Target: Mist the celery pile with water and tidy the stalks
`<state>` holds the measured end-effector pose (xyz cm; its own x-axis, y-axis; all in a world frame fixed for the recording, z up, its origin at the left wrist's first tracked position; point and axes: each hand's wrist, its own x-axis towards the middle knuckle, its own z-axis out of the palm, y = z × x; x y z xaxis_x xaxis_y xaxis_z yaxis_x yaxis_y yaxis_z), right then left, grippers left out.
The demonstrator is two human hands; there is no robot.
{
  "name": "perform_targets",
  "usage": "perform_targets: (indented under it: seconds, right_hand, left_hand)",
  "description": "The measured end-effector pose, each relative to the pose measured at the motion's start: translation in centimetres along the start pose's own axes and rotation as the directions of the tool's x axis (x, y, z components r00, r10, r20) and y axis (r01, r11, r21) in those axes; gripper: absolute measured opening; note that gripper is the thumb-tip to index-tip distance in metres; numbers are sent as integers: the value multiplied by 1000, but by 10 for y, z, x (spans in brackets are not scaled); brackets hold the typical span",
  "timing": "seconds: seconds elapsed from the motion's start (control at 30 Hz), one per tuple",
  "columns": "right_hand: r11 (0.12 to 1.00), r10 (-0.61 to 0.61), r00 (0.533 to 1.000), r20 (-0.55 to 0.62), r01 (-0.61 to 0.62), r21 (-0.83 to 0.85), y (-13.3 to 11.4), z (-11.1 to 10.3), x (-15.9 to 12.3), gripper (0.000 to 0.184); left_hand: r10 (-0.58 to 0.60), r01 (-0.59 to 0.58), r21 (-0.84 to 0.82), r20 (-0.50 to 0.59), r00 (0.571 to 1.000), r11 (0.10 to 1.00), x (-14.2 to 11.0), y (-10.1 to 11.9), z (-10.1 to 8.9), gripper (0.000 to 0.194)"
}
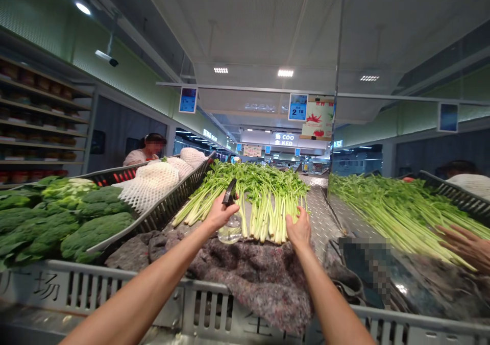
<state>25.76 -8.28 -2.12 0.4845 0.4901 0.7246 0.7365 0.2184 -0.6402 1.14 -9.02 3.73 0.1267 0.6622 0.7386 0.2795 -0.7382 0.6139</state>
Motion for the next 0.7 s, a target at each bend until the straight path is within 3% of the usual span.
perform_targets:
  seconds: [0.23, 0.53, 0.7]
  right_hand:
    - [999, -33, 999, 4, 33, -34, -10, -4, 4, 49]
    - [994, 8, 998, -61, -14, -108, 27, -7, -8, 47]
    - [994, -23, 996, -88, 13, -108, 33, -9, -9, 47]
  left_hand:
    - [-35, 35, -43, -5, 999, 998, -1, 6, 20, 26]
    - [7, -4, -54, 44, 999, 999, -3, 18, 32, 22]
    - [11, -4, -90, 80, 997, 996, -2, 22, 39, 25]
